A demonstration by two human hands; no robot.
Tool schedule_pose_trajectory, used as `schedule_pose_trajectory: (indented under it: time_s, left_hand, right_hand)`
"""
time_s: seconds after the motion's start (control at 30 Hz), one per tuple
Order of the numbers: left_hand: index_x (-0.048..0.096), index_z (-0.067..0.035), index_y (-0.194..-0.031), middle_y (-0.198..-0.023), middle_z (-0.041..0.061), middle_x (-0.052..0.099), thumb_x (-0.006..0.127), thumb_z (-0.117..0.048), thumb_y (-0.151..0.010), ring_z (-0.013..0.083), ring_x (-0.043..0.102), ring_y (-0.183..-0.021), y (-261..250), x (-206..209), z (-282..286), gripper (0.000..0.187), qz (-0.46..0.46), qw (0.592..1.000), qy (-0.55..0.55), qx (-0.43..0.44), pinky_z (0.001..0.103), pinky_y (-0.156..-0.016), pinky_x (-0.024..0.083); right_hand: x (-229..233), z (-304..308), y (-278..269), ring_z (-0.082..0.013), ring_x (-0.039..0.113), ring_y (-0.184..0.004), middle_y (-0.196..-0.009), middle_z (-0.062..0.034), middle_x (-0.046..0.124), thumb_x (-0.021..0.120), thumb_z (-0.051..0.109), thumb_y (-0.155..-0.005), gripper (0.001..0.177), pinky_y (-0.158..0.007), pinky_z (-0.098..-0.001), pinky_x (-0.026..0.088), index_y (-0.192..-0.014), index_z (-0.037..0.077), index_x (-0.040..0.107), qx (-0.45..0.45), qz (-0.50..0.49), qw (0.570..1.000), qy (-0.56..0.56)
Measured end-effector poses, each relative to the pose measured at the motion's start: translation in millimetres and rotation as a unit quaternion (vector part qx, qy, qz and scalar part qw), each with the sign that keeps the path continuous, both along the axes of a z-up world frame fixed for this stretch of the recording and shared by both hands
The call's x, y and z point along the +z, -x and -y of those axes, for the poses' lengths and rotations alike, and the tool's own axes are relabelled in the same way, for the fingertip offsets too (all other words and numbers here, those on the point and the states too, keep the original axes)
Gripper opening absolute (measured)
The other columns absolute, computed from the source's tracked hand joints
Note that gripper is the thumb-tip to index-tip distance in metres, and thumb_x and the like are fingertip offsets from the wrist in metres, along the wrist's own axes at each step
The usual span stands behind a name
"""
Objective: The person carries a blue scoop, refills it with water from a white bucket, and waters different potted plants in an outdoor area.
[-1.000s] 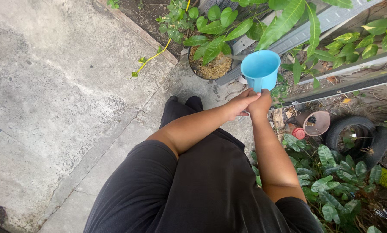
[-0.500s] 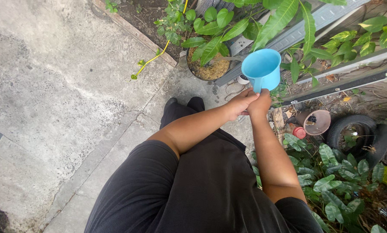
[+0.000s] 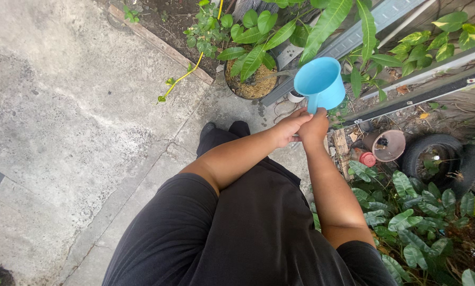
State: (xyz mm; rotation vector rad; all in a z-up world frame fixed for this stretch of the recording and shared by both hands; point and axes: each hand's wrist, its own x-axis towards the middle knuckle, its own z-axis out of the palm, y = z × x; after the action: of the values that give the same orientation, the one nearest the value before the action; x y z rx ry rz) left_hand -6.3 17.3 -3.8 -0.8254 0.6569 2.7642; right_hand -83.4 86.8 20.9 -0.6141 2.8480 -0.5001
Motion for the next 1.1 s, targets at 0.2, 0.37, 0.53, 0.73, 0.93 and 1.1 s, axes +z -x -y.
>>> schedule_pose_trajectory:
  time_s: [0.2,0.37,0.53,0.73,0.93,1.1]
  left_hand:
    - [0.037,-0.032,-0.151,-0.142,0.001,0.049,0.058,-0.05,-0.09,0.0212,0.058,-0.111,3,-10,-5,0.067,-0.014,0.999,-0.04,0.015,0.045,-0.094,0.048]
    - [0.039,-0.033,-0.152,-0.11,0.004,0.058,0.056,-0.049,-0.094,0.0167,0.059,-0.091,12,-14,-19,0.063,-0.056,0.998,0.021,-0.017,0.041,-0.09,0.051]
    - [0.04,-0.027,-0.153,-0.103,0.002,0.058,0.053,-0.049,-0.096,0.0163,0.061,-0.09,1,6,-34,0.062,-0.092,0.992,0.059,-0.07,0.043,-0.091,0.05]
    - [0.035,-0.023,-0.155,-0.127,0.006,0.058,0.054,-0.049,-0.095,0.0197,0.065,-0.097,-20,22,-43,0.068,-0.128,0.976,0.081,-0.158,0.048,-0.1,0.047]
    - [0.04,-0.022,-0.152,-0.152,0.002,0.042,0.053,-0.053,-0.092,0.0218,0.066,-0.103,-30,38,-60,0.069,-0.145,0.961,0.099,-0.213,0.048,-0.102,0.045]
    - [0.046,-0.017,-0.15,-0.154,0.007,0.044,0.056,-0.06,-0.09,0.0231,0.065,-0.105,-40,32,-73,0.074,-0.131,0.961,0.099,-0.22,0.048,-0.103,0.045]
  right_hand:
    - [-14,-15,9,-0.0387,0.071,-0.08,-0.087,-0.0258,0.071,0.07,0.018,-0.09,0.026,-0.068,-0.047,0.055,-0.101,-0.004,0.062,0.019,-0.041,0.995,0.089]
    - [-16,-41,23,-0.0126,0.054,-0.059,-0.078,-0.0088,0.062,0.064,0.009,-0.094,0.016,-0.046,-0.0274,0.041,-0.101,-0.003,0.056,-0.129,0.287,0.876,0.365]
    - [1,-72,11,-0.0084,0.049,-0.052,-0.078,-0.0067,0.06,0.055,0.001,-0.093,0.01,-0.042,-0.0219,0.035,-0.101,-0.004,0.054,-0.14,0.424,0.751,0.486]
    - [42,-111,-10,-0.0071,0.04,-0.046,-0.071,-0.0039,0.052,0.054,0.002,-0.095,0.005,-0.038,-0.0212,0.029,-0.099,0.002,0.052,-0.124,0.444,0.753,0.47]
    - [79,-142,-27,-0.0077,0.037,-0.046,-0.071,-0.0035,0.049,0.052,0.0,-0.095,0.006,-0.041,-0.0227,0.029,-0.101,0.001,0.052,-0.104,0.439,0.773,0.447]
    - [72,-159,-36,-0.0072,0.036,-0.044,-0.068,-0.0037,0.048,0.054,0.0,-0.094,0.012,-0.038,-0.0225,0.027,-0.105,0.004,0.05,-0.116,0.429,0.801,0.4]
